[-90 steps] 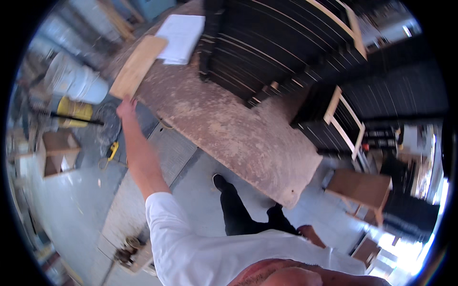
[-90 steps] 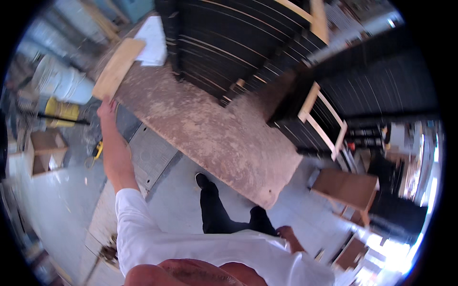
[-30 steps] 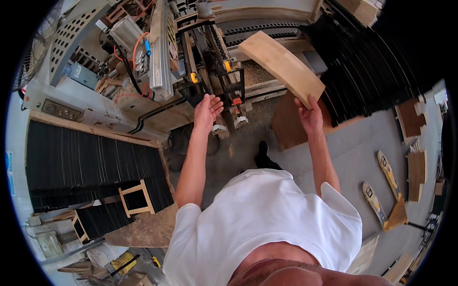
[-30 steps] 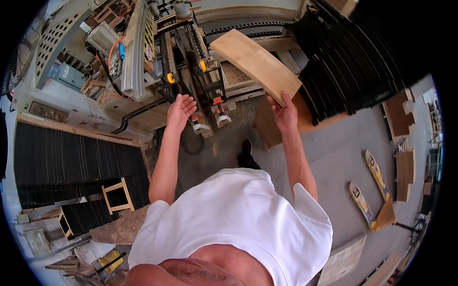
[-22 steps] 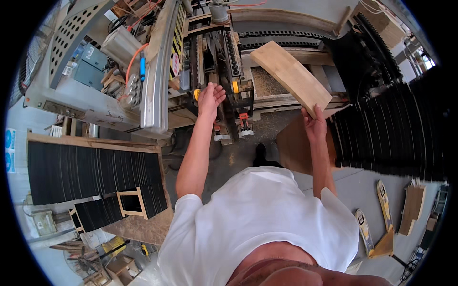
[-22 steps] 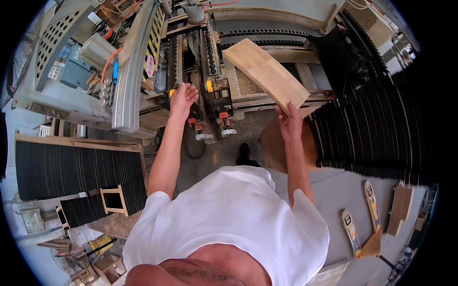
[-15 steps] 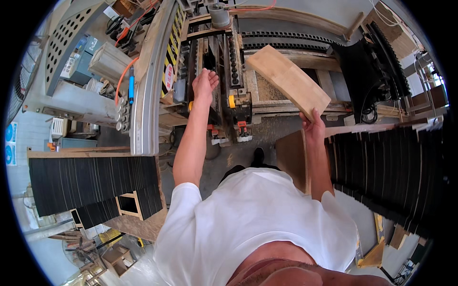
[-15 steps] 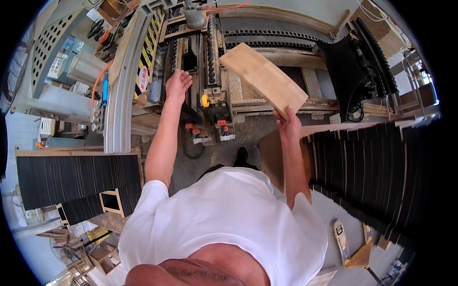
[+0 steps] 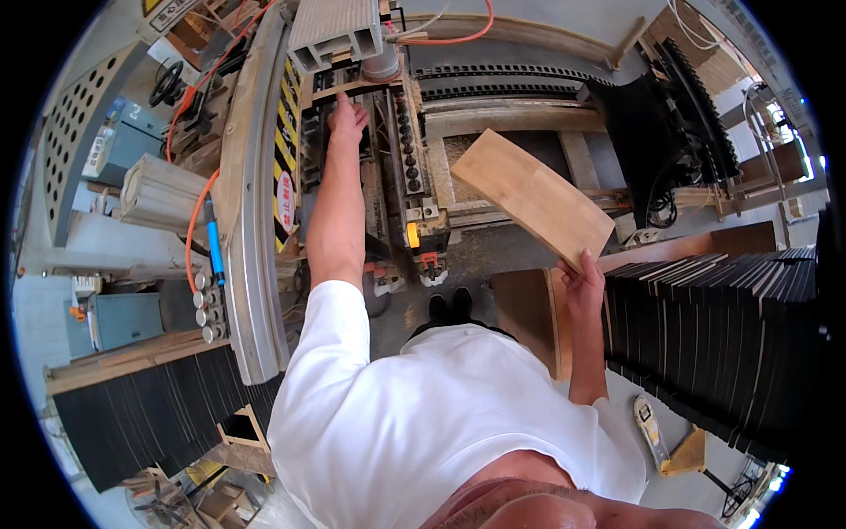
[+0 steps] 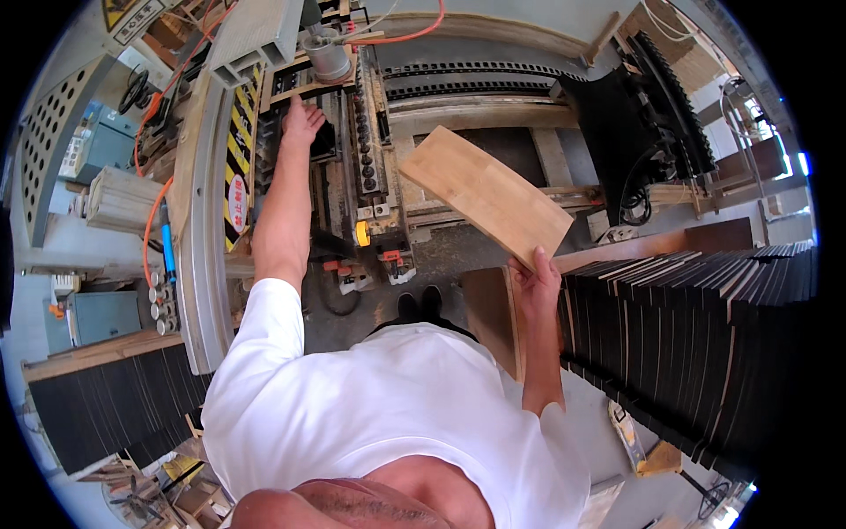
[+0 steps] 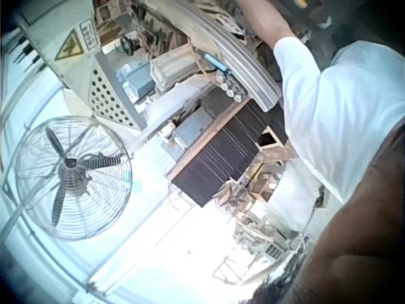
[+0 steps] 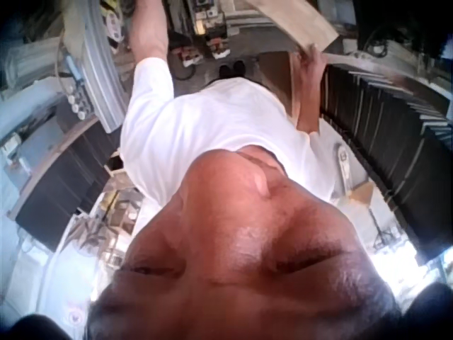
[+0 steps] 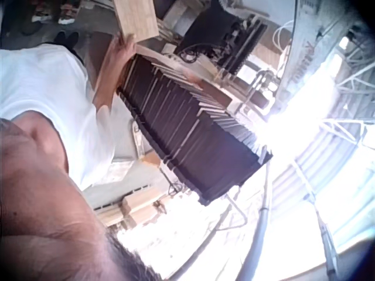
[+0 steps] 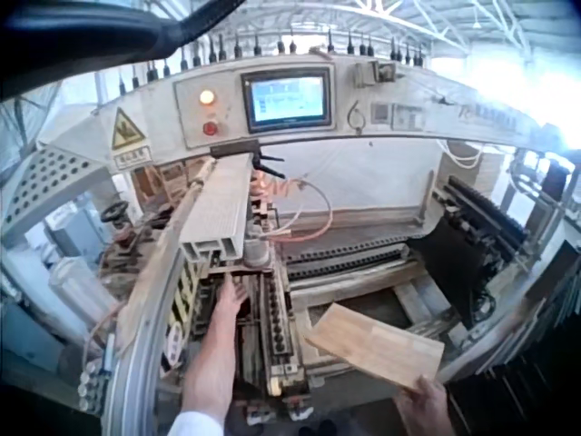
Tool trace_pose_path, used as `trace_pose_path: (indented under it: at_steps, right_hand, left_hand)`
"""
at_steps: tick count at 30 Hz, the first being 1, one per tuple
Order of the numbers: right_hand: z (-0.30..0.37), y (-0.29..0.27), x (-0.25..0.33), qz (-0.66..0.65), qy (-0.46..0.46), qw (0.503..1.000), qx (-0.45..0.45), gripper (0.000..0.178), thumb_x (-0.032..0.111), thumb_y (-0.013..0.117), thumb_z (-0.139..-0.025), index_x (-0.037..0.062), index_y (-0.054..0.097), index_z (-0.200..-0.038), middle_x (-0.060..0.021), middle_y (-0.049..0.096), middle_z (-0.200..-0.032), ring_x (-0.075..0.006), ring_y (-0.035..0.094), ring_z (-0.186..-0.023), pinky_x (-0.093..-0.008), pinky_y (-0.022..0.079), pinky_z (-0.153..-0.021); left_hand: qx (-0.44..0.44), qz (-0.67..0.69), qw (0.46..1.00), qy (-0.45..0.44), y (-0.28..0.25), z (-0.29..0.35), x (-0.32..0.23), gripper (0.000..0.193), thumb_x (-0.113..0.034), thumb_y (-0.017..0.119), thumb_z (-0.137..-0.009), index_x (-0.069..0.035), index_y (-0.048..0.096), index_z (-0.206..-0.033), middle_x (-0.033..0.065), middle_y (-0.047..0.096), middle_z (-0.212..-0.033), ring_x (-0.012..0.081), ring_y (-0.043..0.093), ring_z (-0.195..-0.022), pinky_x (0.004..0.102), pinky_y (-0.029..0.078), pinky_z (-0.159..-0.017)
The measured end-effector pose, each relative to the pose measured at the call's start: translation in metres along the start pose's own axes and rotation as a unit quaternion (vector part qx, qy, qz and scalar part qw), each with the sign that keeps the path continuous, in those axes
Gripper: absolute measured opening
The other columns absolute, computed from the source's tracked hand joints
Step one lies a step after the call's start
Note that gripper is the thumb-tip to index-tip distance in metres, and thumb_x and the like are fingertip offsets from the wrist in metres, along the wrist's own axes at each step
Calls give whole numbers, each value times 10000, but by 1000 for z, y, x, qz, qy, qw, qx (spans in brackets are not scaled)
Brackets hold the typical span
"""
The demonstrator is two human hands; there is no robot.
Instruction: The person assembles small wooden frames by hand, applies tape to the joints, and uses a machine to process the frames. The person repeatedly handles the frames, places them on a workbench, and operates a machine to shape or finish them.
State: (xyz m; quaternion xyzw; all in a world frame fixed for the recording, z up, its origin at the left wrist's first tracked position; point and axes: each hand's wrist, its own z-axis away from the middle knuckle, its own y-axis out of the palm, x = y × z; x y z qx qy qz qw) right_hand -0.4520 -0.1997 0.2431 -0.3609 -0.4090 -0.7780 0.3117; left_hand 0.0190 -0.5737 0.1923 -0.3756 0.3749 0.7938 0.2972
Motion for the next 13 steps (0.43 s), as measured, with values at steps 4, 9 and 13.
trace_pose_path:
  at_steps: [4, 9, 13]
  right_hand:
    - [4, -5, -1, 8, -7, 1000, -6, 312, 307, 626, -963, 55, 615, -1146, -85, 710, -971, -191, 702, -752, -243, 499, -587]
    - [12, 7, -5, 15, -2, 999, -37, 348, 305, 637, -954, 37, 613, -1175, -79, 701, -992, -182, 693, -769, -265, 521, -651]
    - [10, 16, -7, 5, 7, 999, -44, 432, 311, 654, -940, 5, 571, -1233, -104, 661, -1139, -206, 675, -934, -321, 543, -826]
  left_hand:
    - [-10, 85, 996, -11, 14, -26, -4, 697, -517, 630, -914, 39, 420, -1279, 205, 553, -1115, 380, 605, -1019, 534, 531, -915]
    - [-6, 129, 992, -9, 17, -46, -4, 570, -342, 580, -983, 47, 373, -1343, 275, 496, -1253, 423, 559, -1144, 549, 535, -948]
    - [-4, 118, 993, 15, 6, -70, 8, 543, -299, 636, -954, 38, 400, -1309, 230, 559, -1157, 410, 619, -1033, 551, 577, -873]
